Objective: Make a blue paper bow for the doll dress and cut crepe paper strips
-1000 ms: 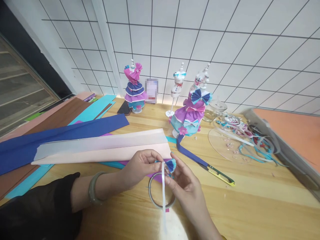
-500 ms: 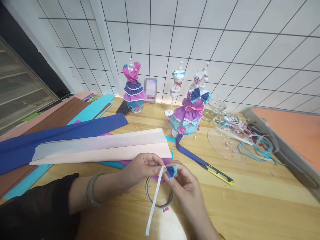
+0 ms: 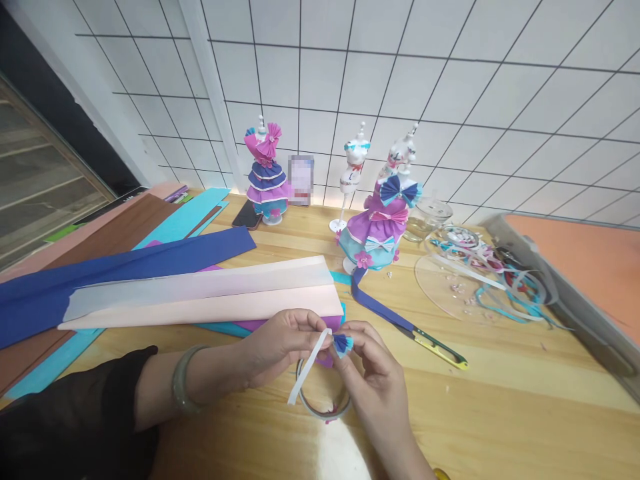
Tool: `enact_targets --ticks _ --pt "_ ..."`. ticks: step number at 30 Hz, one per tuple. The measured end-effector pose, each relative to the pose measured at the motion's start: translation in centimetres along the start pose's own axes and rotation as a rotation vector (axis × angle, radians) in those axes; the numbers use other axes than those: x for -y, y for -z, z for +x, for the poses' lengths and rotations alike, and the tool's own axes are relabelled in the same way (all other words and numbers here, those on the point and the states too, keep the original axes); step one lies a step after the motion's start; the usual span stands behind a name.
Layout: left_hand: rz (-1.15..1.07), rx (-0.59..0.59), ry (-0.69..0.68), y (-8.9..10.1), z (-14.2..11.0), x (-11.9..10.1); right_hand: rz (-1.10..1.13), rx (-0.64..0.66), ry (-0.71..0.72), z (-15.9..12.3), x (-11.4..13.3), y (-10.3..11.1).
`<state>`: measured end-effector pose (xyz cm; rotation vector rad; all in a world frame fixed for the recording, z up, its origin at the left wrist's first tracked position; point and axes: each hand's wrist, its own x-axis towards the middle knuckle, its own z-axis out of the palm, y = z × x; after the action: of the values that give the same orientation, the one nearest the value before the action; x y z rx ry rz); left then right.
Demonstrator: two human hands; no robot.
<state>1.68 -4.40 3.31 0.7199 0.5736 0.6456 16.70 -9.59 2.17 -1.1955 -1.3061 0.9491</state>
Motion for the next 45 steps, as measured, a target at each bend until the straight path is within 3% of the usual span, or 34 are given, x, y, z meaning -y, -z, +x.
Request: enact_targets --ticks 10,17,20,25,28,31,34,36,39,45 --pt "-0.024 0.039 0.033 0.1 0.0 -0.2 0.134 -0.043 -0.191 0.3 0.3 -0.1" --pt "0.019 0.02 0.039 0.5 0.2 -0.1 0.159 -0.045 -0.21 0.2 -0.3 -0.1" --pt "0.037 0.021 0.045 0.6 0.2 -0.2 0.21 -0.052 -0.281 0.2 -0.1 -0.3" --pt "0.109 -0.017 0.009 0.4 0.3 -0.4 0.358 -0.166 -0.425 0.2 0.4 -0.6" --pt "0.447 -0.099 -0.17 0.1 0.1 -0.4 0.382 -0.14 -0.46 0.3 -0.2 -0.2" --pt "0.933 -0.146 -0.52 -0.1 -0.2 -0.4 0.389 -0.096 -0.453 0.4 -0.9 0.1" --pt "1.318 -0.097 -0.903 0.1 -0.2 -0.6 0.407 -0.066 -0.45 0.4 -1.1 0.0" --pt "1.521 -0.026 -1.062 0.5 -0.1 -0.6 0.428 -0.052 -0.458 0.4 -1.1 -0.2" --pt "1.761 0.036 -1.157 1.0 0.0 -0.7 0.466 -0.043 -0.479 0.4 -0.9 -0.6" --pt "1.986 -0.042 -1.278 1.3 0.1 -0.5 0.497 -0.008 -0.515 0.4 -0.6 -0.8"
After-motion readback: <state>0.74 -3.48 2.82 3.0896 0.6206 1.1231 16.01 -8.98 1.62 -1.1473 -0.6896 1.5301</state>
